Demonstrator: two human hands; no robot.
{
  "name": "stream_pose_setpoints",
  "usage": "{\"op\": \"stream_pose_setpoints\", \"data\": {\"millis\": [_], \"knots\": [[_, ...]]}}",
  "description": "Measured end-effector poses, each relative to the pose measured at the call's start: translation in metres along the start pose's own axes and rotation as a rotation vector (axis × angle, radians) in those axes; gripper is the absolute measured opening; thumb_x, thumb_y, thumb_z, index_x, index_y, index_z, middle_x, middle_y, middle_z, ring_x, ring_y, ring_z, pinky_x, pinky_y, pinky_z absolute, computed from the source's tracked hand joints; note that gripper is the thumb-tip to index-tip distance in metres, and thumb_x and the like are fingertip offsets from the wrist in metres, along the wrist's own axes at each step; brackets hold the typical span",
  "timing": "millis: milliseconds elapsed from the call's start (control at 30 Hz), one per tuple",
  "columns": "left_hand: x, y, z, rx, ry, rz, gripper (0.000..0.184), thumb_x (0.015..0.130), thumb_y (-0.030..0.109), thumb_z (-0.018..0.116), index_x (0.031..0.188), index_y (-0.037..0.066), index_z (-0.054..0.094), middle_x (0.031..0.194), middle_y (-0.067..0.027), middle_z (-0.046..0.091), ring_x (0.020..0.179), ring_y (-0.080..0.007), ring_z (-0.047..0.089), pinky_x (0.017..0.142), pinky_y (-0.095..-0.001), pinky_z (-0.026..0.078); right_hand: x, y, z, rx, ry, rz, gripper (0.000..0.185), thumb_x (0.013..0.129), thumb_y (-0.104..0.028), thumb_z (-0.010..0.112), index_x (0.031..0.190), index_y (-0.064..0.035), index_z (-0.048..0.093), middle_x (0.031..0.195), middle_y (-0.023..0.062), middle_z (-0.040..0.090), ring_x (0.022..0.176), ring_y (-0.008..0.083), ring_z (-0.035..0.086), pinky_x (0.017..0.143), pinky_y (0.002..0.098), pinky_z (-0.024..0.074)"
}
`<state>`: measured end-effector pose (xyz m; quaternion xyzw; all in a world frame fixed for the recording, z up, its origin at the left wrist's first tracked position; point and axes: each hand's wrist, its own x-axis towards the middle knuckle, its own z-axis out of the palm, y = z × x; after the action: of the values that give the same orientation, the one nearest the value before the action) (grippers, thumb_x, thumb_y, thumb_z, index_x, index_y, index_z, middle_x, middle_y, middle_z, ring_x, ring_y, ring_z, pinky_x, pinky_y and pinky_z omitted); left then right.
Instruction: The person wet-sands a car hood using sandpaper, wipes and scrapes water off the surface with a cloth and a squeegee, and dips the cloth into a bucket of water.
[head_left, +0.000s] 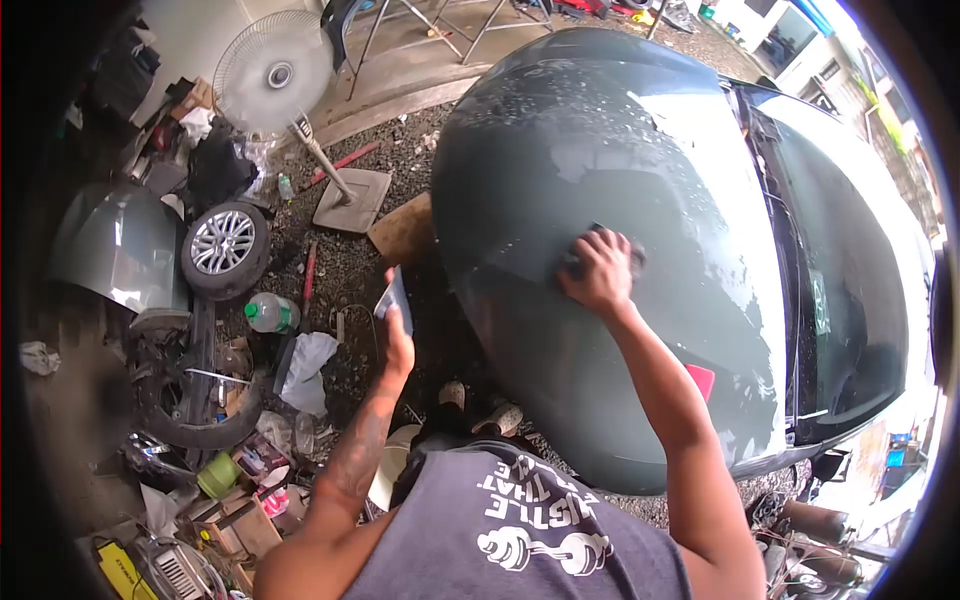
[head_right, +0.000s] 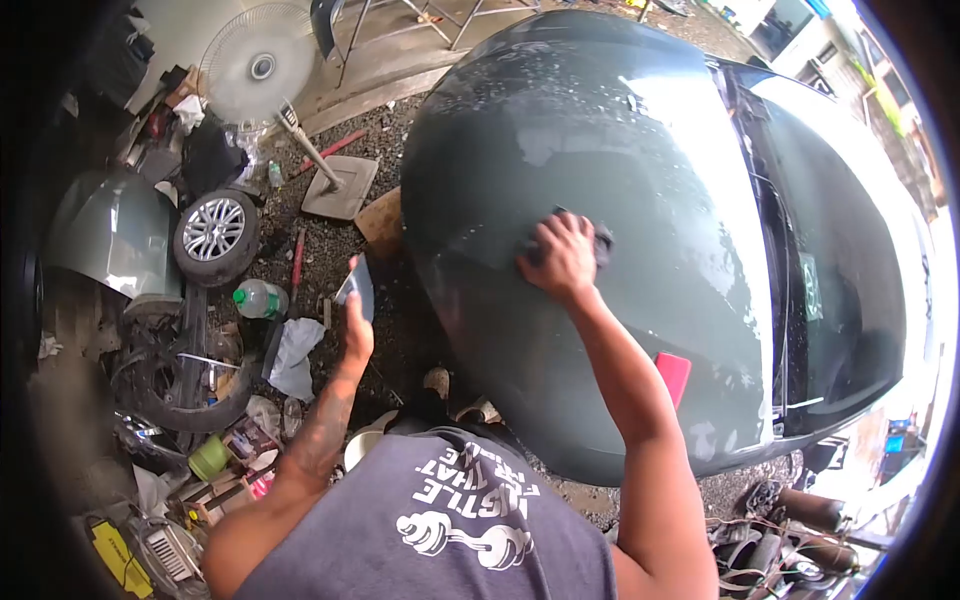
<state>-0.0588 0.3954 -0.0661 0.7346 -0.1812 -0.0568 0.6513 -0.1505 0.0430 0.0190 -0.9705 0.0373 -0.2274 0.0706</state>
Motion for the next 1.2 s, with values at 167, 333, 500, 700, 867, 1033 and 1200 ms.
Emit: {"op": "stream_pose_setpoints", "data": {"millis": [167, 333, 500, 700, 867, 1033, 1200], "knots": [[-0.038, -0.002, -0.046, -0.119, 0.156, -0.067, 0.063, 0.107, 0.031, 0.026, 0.160, -0.003, 0.022, 0.168, -0.0144, 0.023, 0.156, -0.0270, 0.018, 0.127, -0.0383, 0.012, 0.117, -0.079, 0.105, -0.135, -0.216, -0.261, 0.055, 0.081, -0.056, 0.069, 0.117, -0.0141, 0.069, 0.124, 0.0057, 0.062, 0.129, 0.0250, 0.047, 0.109, 0.0501, 0.0320], [-0.046, -0.032, -0.082, -0.135, 0.267, -0.034, 0.063, 0.108, 0.032, 0.026, 0.161, -0.001, 0.020, 0.169, -0.0125, 0.021, 0.156, -0.0249, 0.018, 0.126, -0.0369, 0.012, 0.159, -0.145, 0.146, 0.271, -0.360, -0.161, 0.047, 0.073, -0.050, 0.075, 0.105, -0.0151, 0.073, 0.122, 0.0052, 0.065, 0.125, 0.0269, 0.052, 0.101, 0.0466, 0.0410], [-0.085, -0.155, -0.166, 0.200, 0.357, -0.355, 0.064, 0.109, 0.037, 0.025, 0.161, 0.001, 0.023, 0.168, -0.0155, 0.024, 0.156, -0.0269, 0.020, 0.125, -0.0372, 0.017, 0.088, -0.047, 0.016, 0.112, -0.018, 0.060, 0.037, 0.068, -0.030, 0.077, 0.101, -0.0131, 0.075, 0.117, 0.0088, 0.069, 0.118, 0.0316, 0.061, 0.101, 0.0482, 0.0464], [-0.119, -0.212, -0.224, 0.220, 0.602, -0.873, 0.069, 0.107, 0.046, 0.031, 0.141, -0.011, 0.046, 0.150, -0.0239, 0.049, 0.136, -0.0346, 0.048, 0.113, -0.0419, 0.036, -0.093, 0.172, -0.143, -0.415, 0.190, 1.045, 0.056, 0.081, -0.050, 0.071, 0.118, -0.0090, 0.070, 0.121, 0.0176, 0.067, 0.120, 0.0385, 0.061, 0.102, 0.0482, 0.0466], [-0.100, -0.210, -0.198, 0.342, 0.636, -1.033, 0.064, 0.105, 0.044, 0.032, 0.133, -0.010, 0.053, 0.145, -0.0274, 0.052, 0.134, -0.0393, 0.049, 0.109, -0.0471, 0.039, -0.217, 0.154, -0.144, -0.433, 0.222, 1.237, 0.107, 0.084, -0.078, 0.059, 0.162, -0.0135, 0.025, 0.166, 0.0218, 0.023, 0.154, 0.0427, 0.018, 0.113, 0.0743, 0.0201], [-0.060, -0.199, -0.167, 0.888, 0.215, -0.898, 0.060, 0.098, 0.045, 0.038, 0.125, -0.004, 0.060, 0.132, -0.0304, 0.061, 0.121, -0.0492, 0.058, 0.099, -0.0553, 0.048, -0.291, 0.047, -0.102, -0.398, -0.129, 1.291, 0.098, 0.083, -0.069, 0.070, 0.155, -0.0105, 0.039, 0.160, 0.0262, 0.033, 0.147, 0.0455, 0.033, 0.109, 0.0676, 0.0348], [-0.010, -0.261, -0.149, 0.780, 0.256, -0.810, 0.065, 0.097, 0.051, 0.034, 0.131, 0.001, 0.060, 0.141, -0.0273, 0.056, 0.131, -0.0468, 0.051, 0.107, -0.0545, 0.041, -0.246, 0.032, -0.146, -0.128, 0.044, 1.239, 0.046, 0.082, -0.025, 0.082, 0.117, -0.0029, 0.061, 0.099, 0.0229, 0.071, 0.095, 0.0446, 0.068, 0.083, 0.0503, 0.0528]]}}
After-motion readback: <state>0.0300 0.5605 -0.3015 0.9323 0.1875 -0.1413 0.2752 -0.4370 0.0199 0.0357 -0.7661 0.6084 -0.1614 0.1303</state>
